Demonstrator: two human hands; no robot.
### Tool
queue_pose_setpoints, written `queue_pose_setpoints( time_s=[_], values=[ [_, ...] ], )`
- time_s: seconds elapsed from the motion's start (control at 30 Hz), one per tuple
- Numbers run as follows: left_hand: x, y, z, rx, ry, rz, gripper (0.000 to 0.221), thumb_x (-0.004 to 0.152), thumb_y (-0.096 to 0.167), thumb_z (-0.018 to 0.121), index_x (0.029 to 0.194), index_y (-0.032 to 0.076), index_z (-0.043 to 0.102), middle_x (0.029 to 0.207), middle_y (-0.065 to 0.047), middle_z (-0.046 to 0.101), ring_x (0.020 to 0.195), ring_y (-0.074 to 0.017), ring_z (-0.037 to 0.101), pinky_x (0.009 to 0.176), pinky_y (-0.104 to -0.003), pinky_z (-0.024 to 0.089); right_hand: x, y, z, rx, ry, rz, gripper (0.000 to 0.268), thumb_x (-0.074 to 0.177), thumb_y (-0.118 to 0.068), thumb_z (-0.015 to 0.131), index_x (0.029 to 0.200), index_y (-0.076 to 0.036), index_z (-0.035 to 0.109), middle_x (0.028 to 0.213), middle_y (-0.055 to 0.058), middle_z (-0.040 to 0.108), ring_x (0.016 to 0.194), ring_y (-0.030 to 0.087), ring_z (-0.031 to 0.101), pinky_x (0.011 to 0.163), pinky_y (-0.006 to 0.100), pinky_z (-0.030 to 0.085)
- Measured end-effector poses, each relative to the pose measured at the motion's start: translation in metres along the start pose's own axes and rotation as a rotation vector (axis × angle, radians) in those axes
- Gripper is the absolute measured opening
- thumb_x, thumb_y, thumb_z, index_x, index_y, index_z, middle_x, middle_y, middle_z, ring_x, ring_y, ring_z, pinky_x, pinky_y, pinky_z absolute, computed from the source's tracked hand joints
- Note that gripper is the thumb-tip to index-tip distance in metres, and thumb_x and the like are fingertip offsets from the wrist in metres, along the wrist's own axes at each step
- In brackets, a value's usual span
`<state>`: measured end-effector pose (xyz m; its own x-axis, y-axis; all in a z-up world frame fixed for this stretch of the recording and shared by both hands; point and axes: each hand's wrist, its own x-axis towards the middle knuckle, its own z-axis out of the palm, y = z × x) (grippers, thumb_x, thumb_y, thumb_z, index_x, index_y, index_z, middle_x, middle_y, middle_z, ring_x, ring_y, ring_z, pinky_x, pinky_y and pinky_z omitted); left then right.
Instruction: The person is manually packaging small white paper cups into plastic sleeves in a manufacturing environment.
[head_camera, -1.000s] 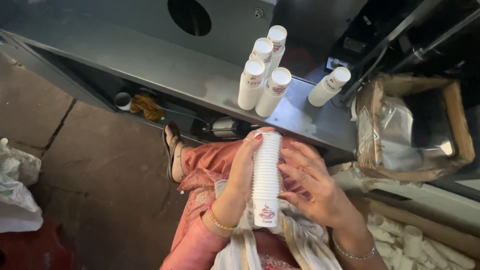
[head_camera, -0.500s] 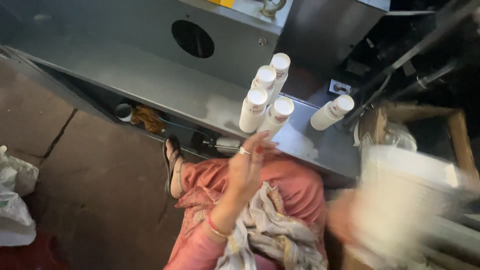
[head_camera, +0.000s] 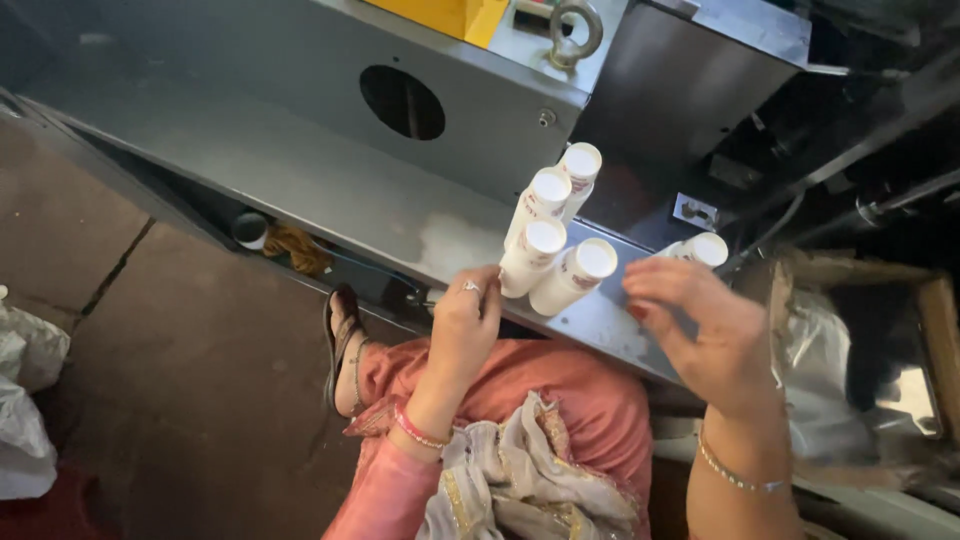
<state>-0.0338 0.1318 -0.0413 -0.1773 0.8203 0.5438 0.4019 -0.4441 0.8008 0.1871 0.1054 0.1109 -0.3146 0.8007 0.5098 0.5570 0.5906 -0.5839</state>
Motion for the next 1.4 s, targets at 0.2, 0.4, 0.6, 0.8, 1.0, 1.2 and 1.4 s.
queue_pose_setpoints(
  time_s=[0.2,0.4,0.6,0.8,1.0,1.2,1.4],
  values=[
    [-0.001,0.001,-0.008,-0.018,-0.009,-0.101,0.015,0.095,-0.001,0.064,0.109,0.001,0.068,0.104,-0.017,0.072,0.091,-0.0329,0.073,0.08,-0.036,0.057,0.052,0.035,0.011,-0.01,0.116,-0.068,0.019,0.09,0.011,0.074,0.105,0.002,0.069,0.116,0.014,0.073,0.108,0.02,0.072,0.093,0.031,0.06],
    [0.002,0.004,-0.011,-0.056,-0.043,-0.162,0.017,0.093,-0.001,0.063,0.109,0.0,0.067,0.102,-0.015,0.072,0.089,-0.0302,0.074,0.077,-0.036,0.058,0.098,0.059,0.034,-0.222,0.03,-0.207,0.02,0.084,0.005,0.083,0.101,0.001,0.073,0.12,0.013,0.072,0.108,0.026,0.071,0.089,0.035,0.058],
    [0.005,0.004,-0.006,-0.035,-0.017,-0.101,0.018,0.093,-0.002,0.065,0.111,-0.001,0.068,0.105,-0.017,0.072,0.091,-0.0307,0.074,0.079,-0.035,0.058,0.101,0.098,0.047,-0.006,-0.039,0.072,0.031,0.086,-0.01,0.083,0.105,0.0,0.061,0.114,0.011,0.071,0.099,0.023,0.076,0.083,0.031,0.061],
    [0.004,0.002,-0.002,-0.075,-0.058,-0.058,0.016,0.093,-0.002,0.066,0.109,-0.001,0.068,0.103,-0.018,0.071,0.089,-0.0329,0.073,0.076,-0.035,0.057,0.049,0.075,-0.003,-0.346,-0.146,0.069,0.039,0.077,-0.009,0.087,0.109,-0.001,0.067,0.105,0.014,0.071,0.094,0.026,0.07,0.081,0.036,0.055],
    [-0.006,0.005,0.005,-0.084,-0.122,-0.089,0.017,0.093,0.0,0.065,0.109,-0.001,0.069,0.099,-0.017,0.072,0.086,-0.0313,0.073,0.074,-0.036,0.056,-0.017,0.051,-0.006,-0.038,-0.046,0.176,0.032,0.079,-0.006,0.083,0.104,-0.005,0.063,0.118,0.006,0.072,0.104,0.019,0.07,0.088,0.03,0.059],
    [-0.021,0.017,0.004,-0.053,-0.128,-0.04,0.017,0.093,0.001,0.064,0.109,-0.001,0.069,0.098,-0.019,0.07,0.085,-0.0349,0.07,0.075,-0.039,0.056,-0.03,0.026,-0.015,-0.134,0.006,0.101,0.032,0.078,-0.002,0.081,0.107,-0.003,0.068,0.128,0.009,0.07,0.113,0.019,0.068,0.091,0.03,0.056],
    [-0.045,0.019,-0.011,-0.076,-0.233,-0.112,0.015,0.094,0.004,0.062,0.108,0.0,0.068,0.099,-0.019,0.07,0.085,-0.0339,0.07,0.073,-0.038,0.056,-0.077,0.059,-0.073,-0.215,0.245,0.367,0.015,0.094,-0.003,0.07,0.107,-0.008,0.073,0.137,0.004,0.07,0.111,0.019,0.071,0.085,0.033,0.059]
  ],
)
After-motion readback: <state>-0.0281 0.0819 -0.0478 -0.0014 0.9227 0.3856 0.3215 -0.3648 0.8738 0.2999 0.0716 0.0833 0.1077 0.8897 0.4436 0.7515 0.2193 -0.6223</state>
